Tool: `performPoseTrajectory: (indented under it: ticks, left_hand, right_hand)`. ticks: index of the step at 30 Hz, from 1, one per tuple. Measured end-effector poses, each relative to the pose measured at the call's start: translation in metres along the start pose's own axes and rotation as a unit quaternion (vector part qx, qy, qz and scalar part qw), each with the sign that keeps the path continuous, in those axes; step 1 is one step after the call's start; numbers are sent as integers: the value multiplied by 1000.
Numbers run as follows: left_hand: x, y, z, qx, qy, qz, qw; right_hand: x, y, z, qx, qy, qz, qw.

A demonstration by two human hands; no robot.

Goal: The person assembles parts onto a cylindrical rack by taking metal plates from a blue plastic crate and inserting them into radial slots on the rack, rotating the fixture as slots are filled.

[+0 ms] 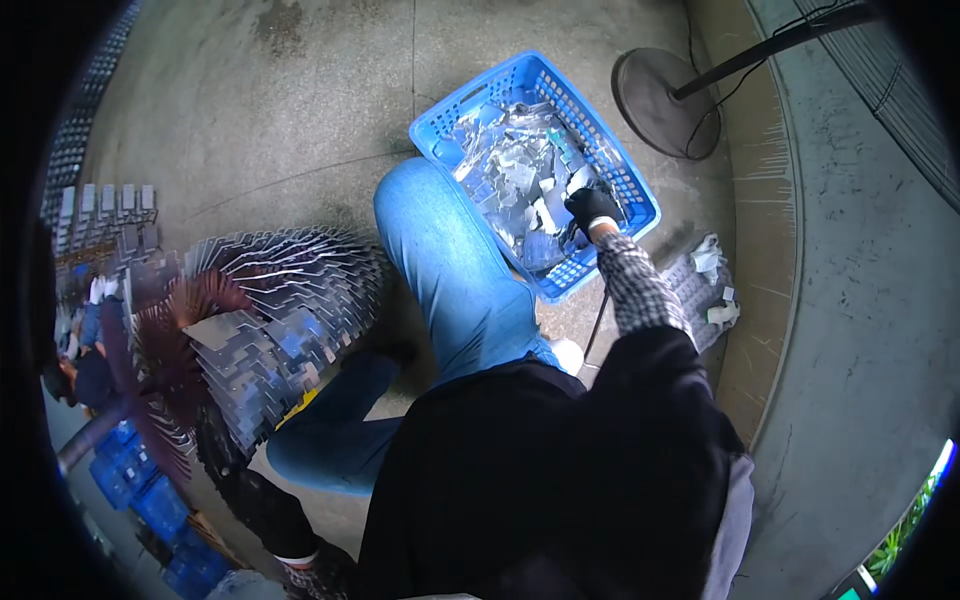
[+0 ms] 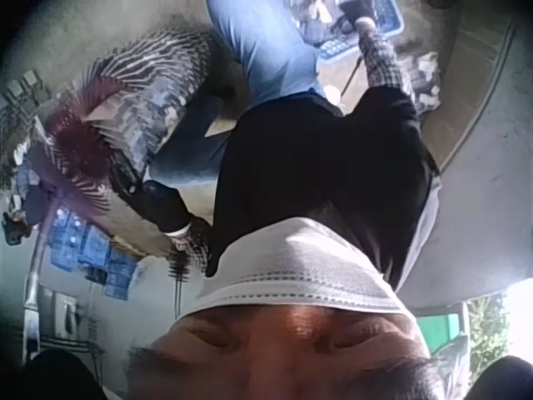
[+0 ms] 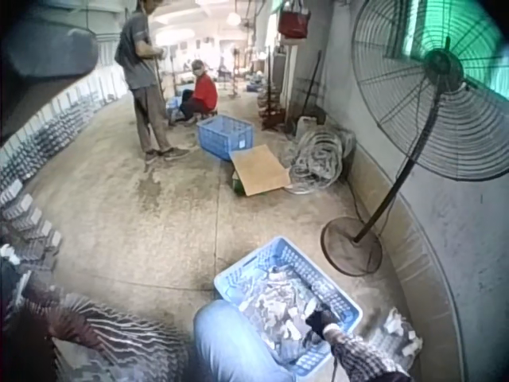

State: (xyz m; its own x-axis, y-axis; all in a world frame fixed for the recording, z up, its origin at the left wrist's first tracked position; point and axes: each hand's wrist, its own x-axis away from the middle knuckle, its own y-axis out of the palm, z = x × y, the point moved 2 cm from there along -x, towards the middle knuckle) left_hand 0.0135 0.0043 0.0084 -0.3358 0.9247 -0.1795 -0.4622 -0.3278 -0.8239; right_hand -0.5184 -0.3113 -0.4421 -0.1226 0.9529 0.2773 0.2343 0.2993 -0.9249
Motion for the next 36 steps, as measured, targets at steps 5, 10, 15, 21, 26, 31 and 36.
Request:
performPoseTrajectory:
  ticks: [5,10,15,21,26,31,36]
  left_hand:
    - [-2,9,38,88,-78,-45,992]
    - [-57,72,68,190,8,-101,977]
    - [-59,107,45,206,-61,-201,956]
    - [-47,79,28,506,-286,-190,791]
    - [-59,66,38,404,-111,-168,892]
    - [-55,19,37,496,-225,-214,811]
    - [-39,-5,39,30,12,-9,999]
  right_hand:
    - [34,-122,-123,-348,76,-31,934]
    - [103,-238,-268,-607,-33,-2,794]
    - [162,-261,-368,-607,-93,-164,772]
    - [154,-296,-409,-326,-509,20,796]
    - [158,-287,-437,-145,-663,117,725]
    - [128,-282,-459,-244,-623,8,743]
    - [88,-234,-508,-397,-396,-158,813]
